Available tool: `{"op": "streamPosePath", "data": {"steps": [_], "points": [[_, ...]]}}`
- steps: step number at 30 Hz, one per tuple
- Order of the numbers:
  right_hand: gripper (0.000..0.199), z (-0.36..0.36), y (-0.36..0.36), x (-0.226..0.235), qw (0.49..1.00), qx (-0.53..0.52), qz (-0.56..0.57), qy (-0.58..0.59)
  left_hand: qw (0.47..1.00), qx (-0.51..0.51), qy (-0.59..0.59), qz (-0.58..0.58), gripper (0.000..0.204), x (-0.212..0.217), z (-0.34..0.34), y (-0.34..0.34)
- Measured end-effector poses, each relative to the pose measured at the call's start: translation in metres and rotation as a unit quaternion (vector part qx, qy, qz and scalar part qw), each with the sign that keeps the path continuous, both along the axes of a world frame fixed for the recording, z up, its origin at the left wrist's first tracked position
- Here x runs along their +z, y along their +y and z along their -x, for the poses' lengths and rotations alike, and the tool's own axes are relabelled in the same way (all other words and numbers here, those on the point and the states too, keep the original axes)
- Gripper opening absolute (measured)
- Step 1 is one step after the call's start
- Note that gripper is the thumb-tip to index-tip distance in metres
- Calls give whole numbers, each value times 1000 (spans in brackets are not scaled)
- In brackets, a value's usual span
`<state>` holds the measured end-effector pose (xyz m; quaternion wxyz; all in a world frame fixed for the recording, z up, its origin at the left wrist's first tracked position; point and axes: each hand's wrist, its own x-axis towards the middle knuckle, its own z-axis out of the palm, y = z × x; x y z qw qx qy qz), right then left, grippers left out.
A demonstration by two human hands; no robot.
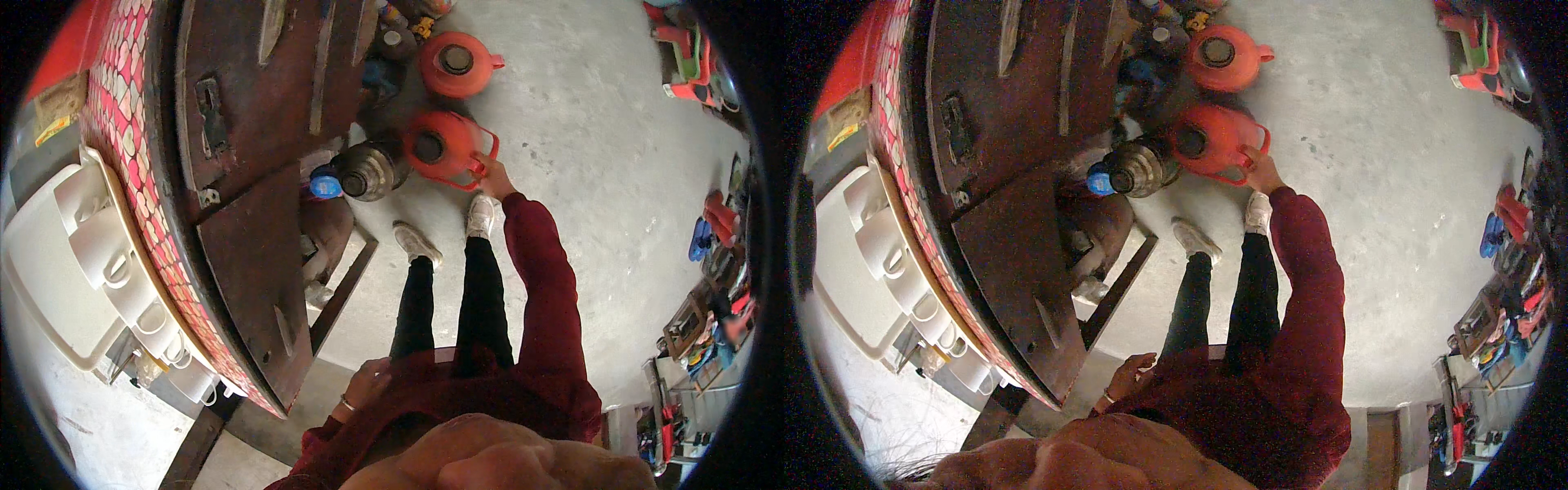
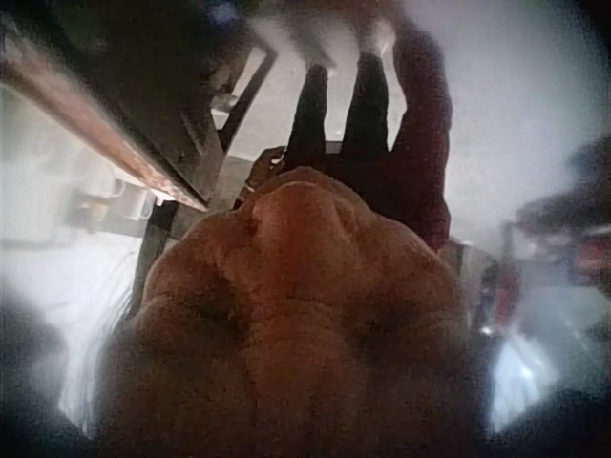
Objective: The person adds small dried items to several cups using chopsticks, pours liquid from a plastic bottle into a container, retrieves a small plastic bag from a refrigerator, and handles a red thermos.
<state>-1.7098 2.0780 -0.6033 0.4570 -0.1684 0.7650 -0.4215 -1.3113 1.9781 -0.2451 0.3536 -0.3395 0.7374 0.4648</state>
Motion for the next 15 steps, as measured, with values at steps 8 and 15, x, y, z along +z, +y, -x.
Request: {"op": "streamPosePath", "data": {"steps": [8, 15], "points": [[46, -19, 52, -45, 996, -2, 9, 92, 999, 45, -3, -28, 40, 10, 25, -23], [57, -38, 66, -49, 984, -26, -69, 162, 992, 115, 31, -36, 40, 28, 21, -34]]}}
